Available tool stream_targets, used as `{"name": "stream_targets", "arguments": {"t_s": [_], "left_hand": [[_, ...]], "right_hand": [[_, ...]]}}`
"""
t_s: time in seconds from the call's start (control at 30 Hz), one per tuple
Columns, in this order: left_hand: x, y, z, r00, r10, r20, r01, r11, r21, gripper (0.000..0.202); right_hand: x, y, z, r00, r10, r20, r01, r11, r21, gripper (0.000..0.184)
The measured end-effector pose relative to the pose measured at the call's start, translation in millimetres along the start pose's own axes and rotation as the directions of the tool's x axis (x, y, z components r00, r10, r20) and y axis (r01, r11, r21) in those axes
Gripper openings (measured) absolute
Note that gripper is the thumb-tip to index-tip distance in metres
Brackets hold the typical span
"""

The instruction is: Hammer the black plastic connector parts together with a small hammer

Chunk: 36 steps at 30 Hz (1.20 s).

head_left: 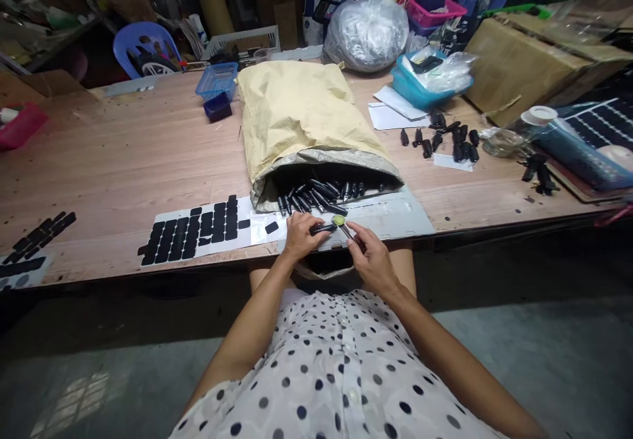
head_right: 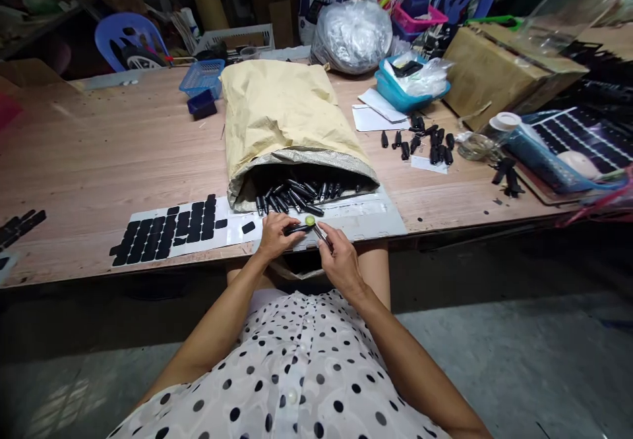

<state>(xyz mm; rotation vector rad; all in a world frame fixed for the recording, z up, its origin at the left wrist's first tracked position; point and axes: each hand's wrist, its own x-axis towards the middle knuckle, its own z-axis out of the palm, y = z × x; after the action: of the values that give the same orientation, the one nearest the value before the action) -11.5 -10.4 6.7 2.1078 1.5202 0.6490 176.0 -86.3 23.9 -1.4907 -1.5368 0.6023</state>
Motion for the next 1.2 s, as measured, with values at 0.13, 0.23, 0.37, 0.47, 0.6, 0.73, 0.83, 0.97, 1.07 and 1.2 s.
{"name": "stream_targets", "arguments": {"t_s": [0.13,0.23,0.37,0.47,0.6,0.73,0.83,0.97,1.07,1.2], "left_hand": [[-0.7,2.2,0.8,1.0,0.012,0.004,-0.012,1.0,0.002,0.017],[-0.6,3.2,0.9,1.0,0.023,0.012,-0.023,1.0,0.006,0.014],[-0.1,3.3,0.9,0.999,0.038,0.022,-0.038,0.999,0.001,0.014],[0.3,3.5,0.7,0.999,0.037,0.019,-0.037,0.999,-0.009,0.018],[1.2,2.3,2.6,0.999,0.03,0.016,-0.03,0.999,-0.015,0.013],[2.4,-1.2,6.0,1.0,0.025,0.016,-0.025,0.999,-0.025,0.012],[2.4,-2.8,6.9,1.0,0.018,0.019,-0.018,0.999,-0.036,0.012],[1.6,-2.6,6.3,1.0,0.016,0.013,-0.015,0.999,-0.048,0.012],[1.6,-2.3,6.0,1.0,0.016,0.008,-0.015,0.999,-0.049,0.01],[1.9,-2.6,5.0,1.0,0.016,0.012,-0.015,0.999,-0.043,0.01]], "right_hand": [[-1.6,2.6,5.1,1.0,0.003,0.007,-0.003,1.0,-0.017,0.038],[-2.4,3.4,4.8,1.0,0.009,0.012,-0.009,1.0,-0.029,0.039],[-3.7,1.7,3.3,1.0,0.006,0.0,-0.006,0.999,-0.048,0.039],[-5.2,-0.2,3.3,1.0,-0.018,-0.009,0.018,0.998,-0.064,0.039],[-6.9,-4.6,3.9,0.998,-0.057,0.015,0.059,0.994,-0.097,0.04],[-6.1,-12.1,2.7,0.996,-0.091,0.022,0.093,0.986,-0.139,0.04],[-5.4,-14.9,3.7,0.991,-0.135,0.012,0.135,0.975,-0.177,0.04],[-4.7,-9.5,7.5,0.989,-0.141,0.055,0.15,0.955,-0.254,0.041],[-1.0,-5.8,5.4,0.993,-0.101,0.056,0.112,0.955,-0.275,0.041],[3.8,-6.7,-1.7,0.995,-0.104,-0.002,0.1,0.962,-0.254,0.043]]}}
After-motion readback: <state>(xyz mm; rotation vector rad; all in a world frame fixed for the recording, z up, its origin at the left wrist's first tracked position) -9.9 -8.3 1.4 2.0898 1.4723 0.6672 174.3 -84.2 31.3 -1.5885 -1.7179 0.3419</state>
